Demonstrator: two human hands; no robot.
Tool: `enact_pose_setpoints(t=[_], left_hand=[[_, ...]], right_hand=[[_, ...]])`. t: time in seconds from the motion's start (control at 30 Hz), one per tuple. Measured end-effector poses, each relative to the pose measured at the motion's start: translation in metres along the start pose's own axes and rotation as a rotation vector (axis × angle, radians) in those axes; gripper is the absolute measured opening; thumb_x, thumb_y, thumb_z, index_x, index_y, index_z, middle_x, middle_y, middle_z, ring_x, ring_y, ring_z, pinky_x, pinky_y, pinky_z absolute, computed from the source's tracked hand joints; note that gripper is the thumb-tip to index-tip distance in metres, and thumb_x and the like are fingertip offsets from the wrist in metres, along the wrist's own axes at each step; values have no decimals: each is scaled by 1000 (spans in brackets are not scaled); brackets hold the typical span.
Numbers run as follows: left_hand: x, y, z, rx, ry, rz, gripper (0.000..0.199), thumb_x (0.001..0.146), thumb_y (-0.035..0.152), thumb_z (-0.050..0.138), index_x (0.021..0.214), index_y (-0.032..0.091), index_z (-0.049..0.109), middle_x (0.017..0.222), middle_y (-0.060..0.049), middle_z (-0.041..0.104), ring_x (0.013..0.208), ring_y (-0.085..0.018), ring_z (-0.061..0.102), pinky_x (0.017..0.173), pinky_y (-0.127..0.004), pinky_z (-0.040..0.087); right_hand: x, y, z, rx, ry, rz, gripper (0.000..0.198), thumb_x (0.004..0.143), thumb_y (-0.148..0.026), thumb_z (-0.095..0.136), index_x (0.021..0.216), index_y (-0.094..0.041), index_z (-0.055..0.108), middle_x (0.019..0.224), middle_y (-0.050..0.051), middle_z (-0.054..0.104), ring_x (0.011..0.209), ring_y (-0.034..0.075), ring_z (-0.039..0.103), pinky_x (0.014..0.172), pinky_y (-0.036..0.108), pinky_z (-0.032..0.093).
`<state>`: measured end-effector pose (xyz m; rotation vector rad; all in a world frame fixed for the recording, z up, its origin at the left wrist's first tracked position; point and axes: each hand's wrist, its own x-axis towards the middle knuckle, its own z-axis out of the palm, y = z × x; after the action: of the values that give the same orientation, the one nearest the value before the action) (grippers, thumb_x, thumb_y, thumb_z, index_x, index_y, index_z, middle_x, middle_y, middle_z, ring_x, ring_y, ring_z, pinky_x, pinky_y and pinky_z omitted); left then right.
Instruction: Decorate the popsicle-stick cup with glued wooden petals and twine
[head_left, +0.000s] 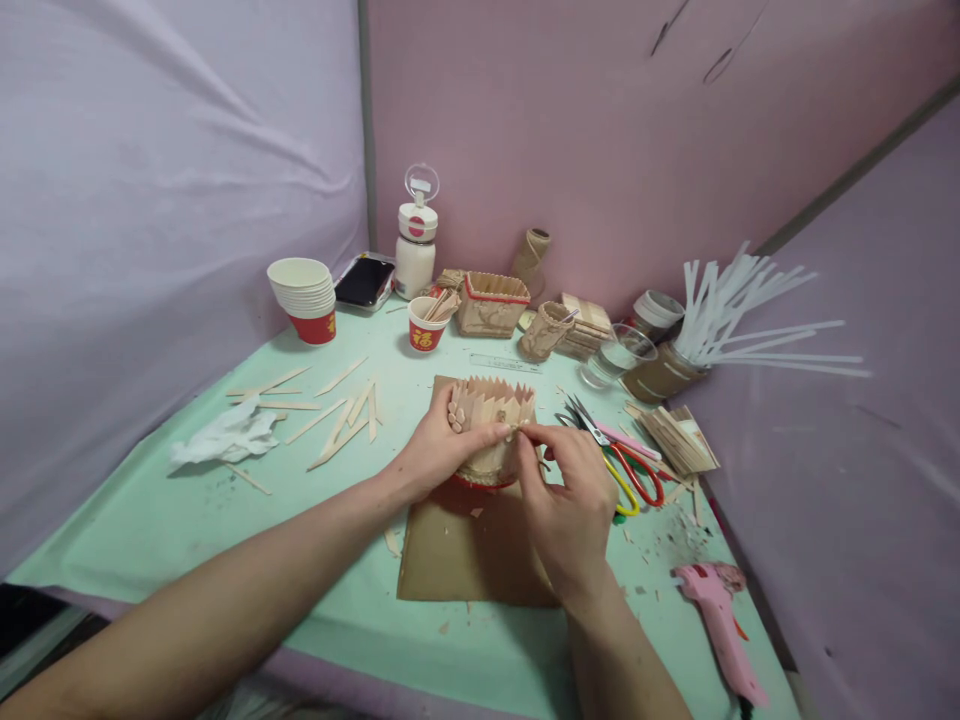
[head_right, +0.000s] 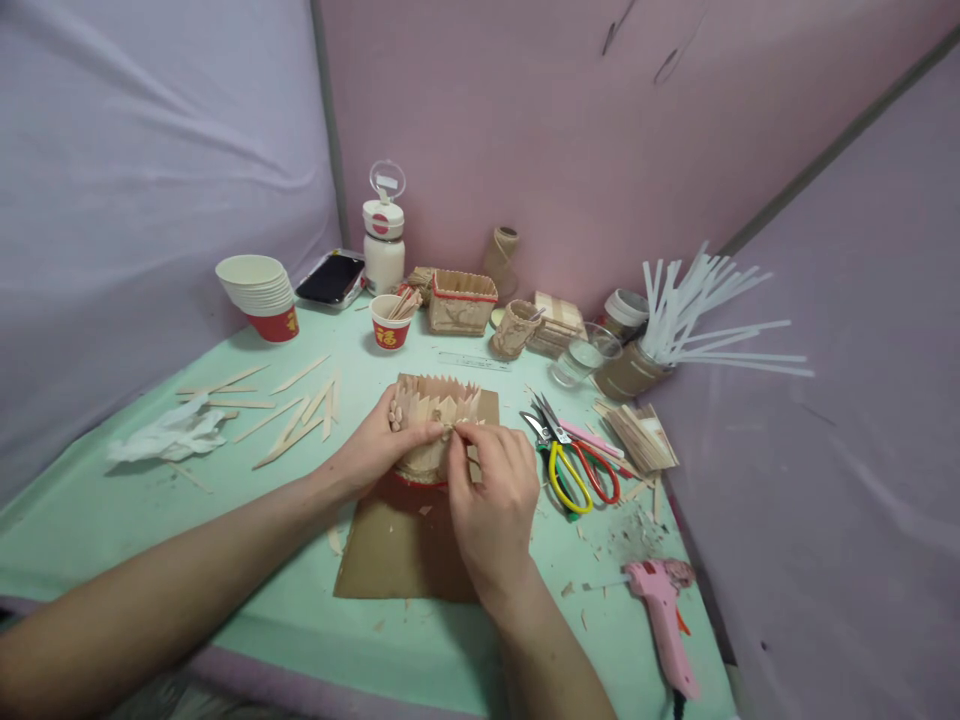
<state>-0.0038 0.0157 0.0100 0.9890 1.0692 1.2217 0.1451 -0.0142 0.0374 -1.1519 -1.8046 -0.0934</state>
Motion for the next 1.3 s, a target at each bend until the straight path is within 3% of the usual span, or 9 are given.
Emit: enact_pose_setpoints(t=[0.2,0.5,0.93,1.17,1.3], left_hand=[[-1,0,1,-5,7,-17,69,65,43,84,120,21,48,116,-11,67,107,-29,65,92,-45,52],[0,1,3,-220,-37,-54,60,69,39,82,117,19,53,119,-12,67,105,-27,66,92,-43,53],[-5,4,0,7,-28,38,63,69,45,80,119,18,51,113,-10,68,108,-28,64,94,-43,50],[-8,10,1,148,43,125,82,69,40,79,136,21,37,135,-11,52,125,-27,51,104,-38,41],[-10,10,3,157,23,128,79,71,38,75,138,21,35,136,-11,49,126,-27,50,104,-37,41]], right_hand=[[-2,-1,-1,-148,-9,-109,14,88,-12,62,100,-15,67,85,8,68,81,19,58,75,35,47],[-8,4,1,-170,-2,-214,27,87,-7,61,113,-14,64,90,9,70,80,18,58,72,33,46],[-10,3,2,-130,84,-213,24,85,-6,62,106,-17,62,89,8,70,82,18,61,74,33,48],[-10,2,0,-129,41,-216,34,86,-6,58,116,-20,64,89,7,68,78,18,58,70,33,46],[-11,2,0,-132,25,-206,34,87,-6,55,116,-20,65,89,8,66,79,18,57,71,33,46]])
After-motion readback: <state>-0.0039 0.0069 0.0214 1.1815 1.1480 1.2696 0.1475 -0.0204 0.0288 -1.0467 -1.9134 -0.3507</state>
